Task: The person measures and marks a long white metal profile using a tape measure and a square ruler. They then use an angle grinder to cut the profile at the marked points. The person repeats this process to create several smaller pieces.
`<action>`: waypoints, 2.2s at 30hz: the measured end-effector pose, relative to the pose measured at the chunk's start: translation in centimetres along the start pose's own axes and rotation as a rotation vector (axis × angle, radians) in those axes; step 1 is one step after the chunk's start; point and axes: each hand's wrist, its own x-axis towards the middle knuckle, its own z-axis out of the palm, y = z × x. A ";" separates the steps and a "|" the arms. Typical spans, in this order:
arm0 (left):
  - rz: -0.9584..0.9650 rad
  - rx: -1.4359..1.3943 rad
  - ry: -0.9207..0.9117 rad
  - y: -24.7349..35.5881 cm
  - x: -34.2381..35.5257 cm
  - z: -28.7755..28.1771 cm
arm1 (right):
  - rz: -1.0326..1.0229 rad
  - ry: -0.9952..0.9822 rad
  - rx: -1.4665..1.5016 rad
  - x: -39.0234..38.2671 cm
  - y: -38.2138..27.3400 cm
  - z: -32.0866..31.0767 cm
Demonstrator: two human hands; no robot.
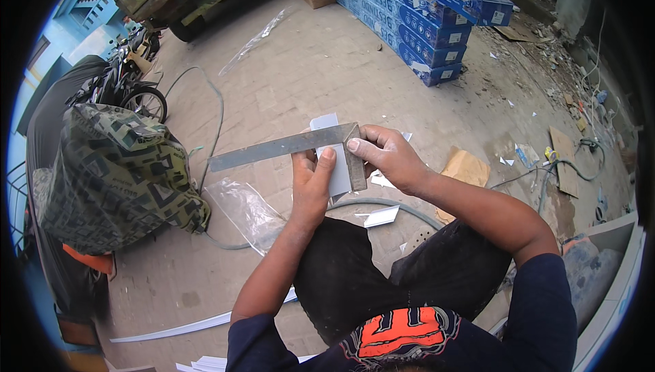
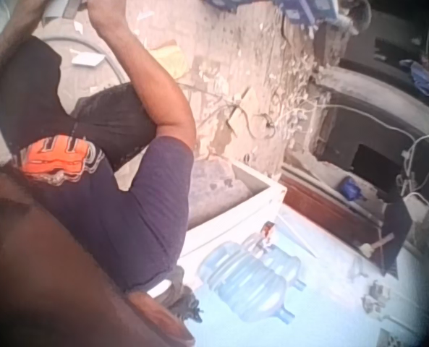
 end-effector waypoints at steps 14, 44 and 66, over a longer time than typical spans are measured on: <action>-0.029 -0.009 0.039 0.0 0.0 0.2 | 0.008 0.005 -0.016 -0.2 0.2 0.9; -0.076 0.087 0.085 -1.0 -0.4 0.0 | -0.223 0.128 0.003 -0.5 -4.2 -0.7; -0.012 0.113 0.030 0.0 -0.8 0.6 | -0.501 0.139 -0.493 -0.2 -3.8 -0.5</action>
